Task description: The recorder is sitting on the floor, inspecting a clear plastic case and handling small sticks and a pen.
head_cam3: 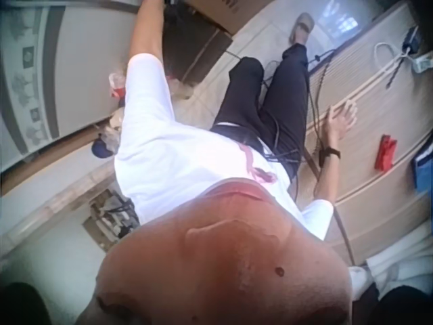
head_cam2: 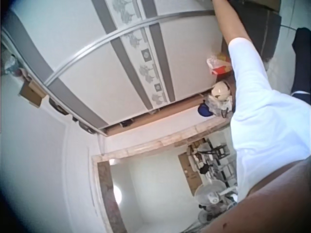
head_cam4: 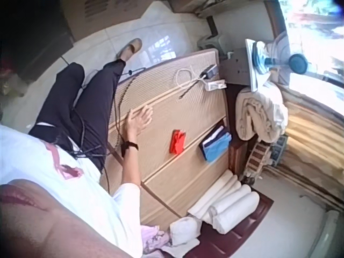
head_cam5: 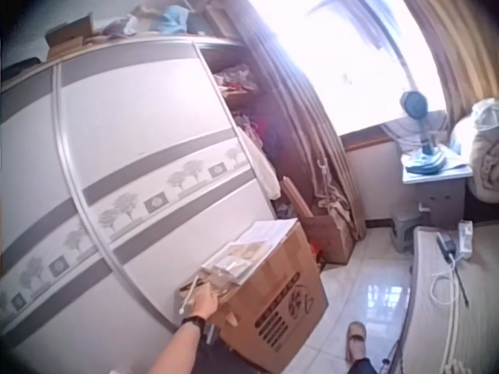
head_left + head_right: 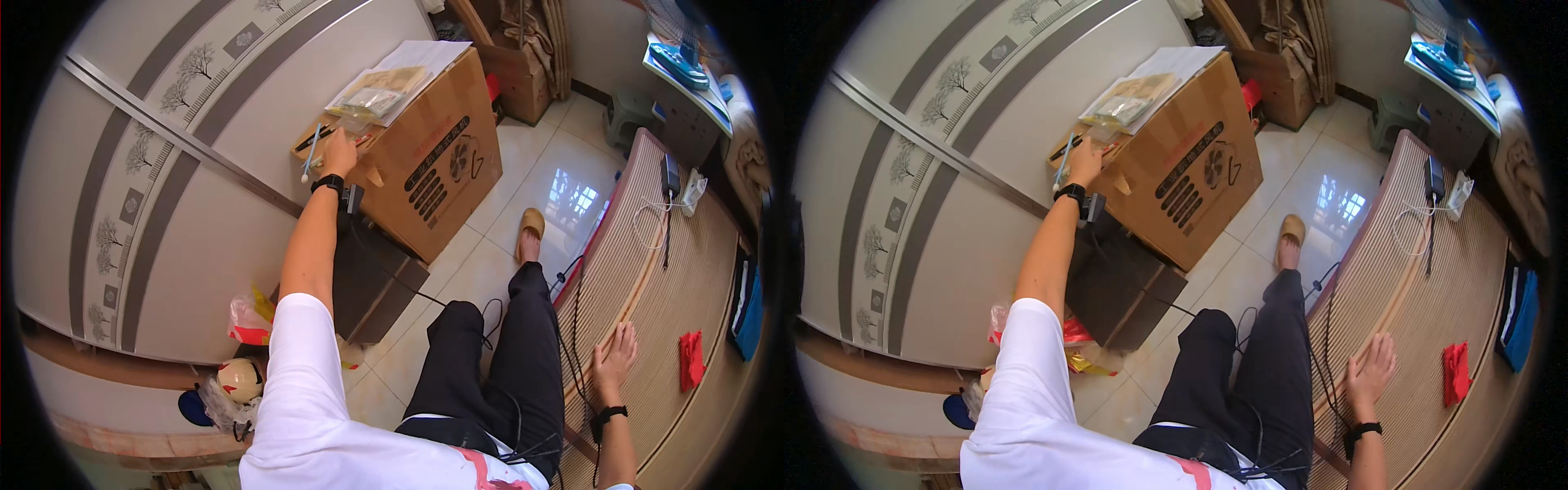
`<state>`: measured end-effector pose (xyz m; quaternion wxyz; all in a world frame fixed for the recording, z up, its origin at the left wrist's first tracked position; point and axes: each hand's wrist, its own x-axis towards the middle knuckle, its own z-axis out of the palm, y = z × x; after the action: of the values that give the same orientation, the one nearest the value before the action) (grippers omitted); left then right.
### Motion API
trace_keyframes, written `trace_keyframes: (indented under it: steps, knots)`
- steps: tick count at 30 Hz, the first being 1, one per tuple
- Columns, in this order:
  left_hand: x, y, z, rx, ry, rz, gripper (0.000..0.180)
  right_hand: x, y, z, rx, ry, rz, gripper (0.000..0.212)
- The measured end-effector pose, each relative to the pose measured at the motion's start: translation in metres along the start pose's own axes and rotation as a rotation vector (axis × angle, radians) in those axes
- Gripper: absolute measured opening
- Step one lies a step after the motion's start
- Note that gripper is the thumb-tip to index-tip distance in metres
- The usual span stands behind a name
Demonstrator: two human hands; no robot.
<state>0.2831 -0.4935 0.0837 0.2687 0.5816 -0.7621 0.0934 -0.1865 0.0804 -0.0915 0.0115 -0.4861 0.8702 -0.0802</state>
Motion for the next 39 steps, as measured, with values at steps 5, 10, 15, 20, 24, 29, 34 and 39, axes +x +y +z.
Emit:
trace_keyframes:
  steps: [5,10,15,20,24,29,34,39]
  knots:
    - [0.012,0.027,0.003,0.009,-0.245,0.001,0.047,0.001,0.000,-0.001,-0.014,-0.008,-0.011,0.074]
    - [0.024,0.046,0.011,0.070,-0.322,-0.206,0.043,0.003,-0.002,-0.001,-0.033,0.003,-0.005,0.074]
    - [0.038,0.049,0.019,0.062,-0.258,-0.262,0.038,0.004,-0.003,-0.004,0.001,-0.040,0.025,0.077]
    - [0.043,0.063,0.017,0.133,-0.248,-0.351,0.034,0.004,-0.002,-0.004,0.016,-0.057,0.036,0.079]
    - [0.050,0.069,0.013,0.191,-0.277,-0.412,0.037,0.004,0.000,-0.002,0.016,-0.050,0.031,0.080]
    - [0.057,0.059,0.016,0.215,-0.267,-0.406,0.038,0.004,-0.001,-0.003,0.028,-0.069,0.044,0.080]
    - [0.057,0.054,0.017,0.229,-0.316,-0.476,0.044,0.003,0.000,-0.003,0.013,-0.057,0.031,0.080]
    - [0.056,0.048,0.016,0.176,-0.061,-0.596,0.049,0.002,0.001,-0.001,0.023,-0.048,0.028,0.080]
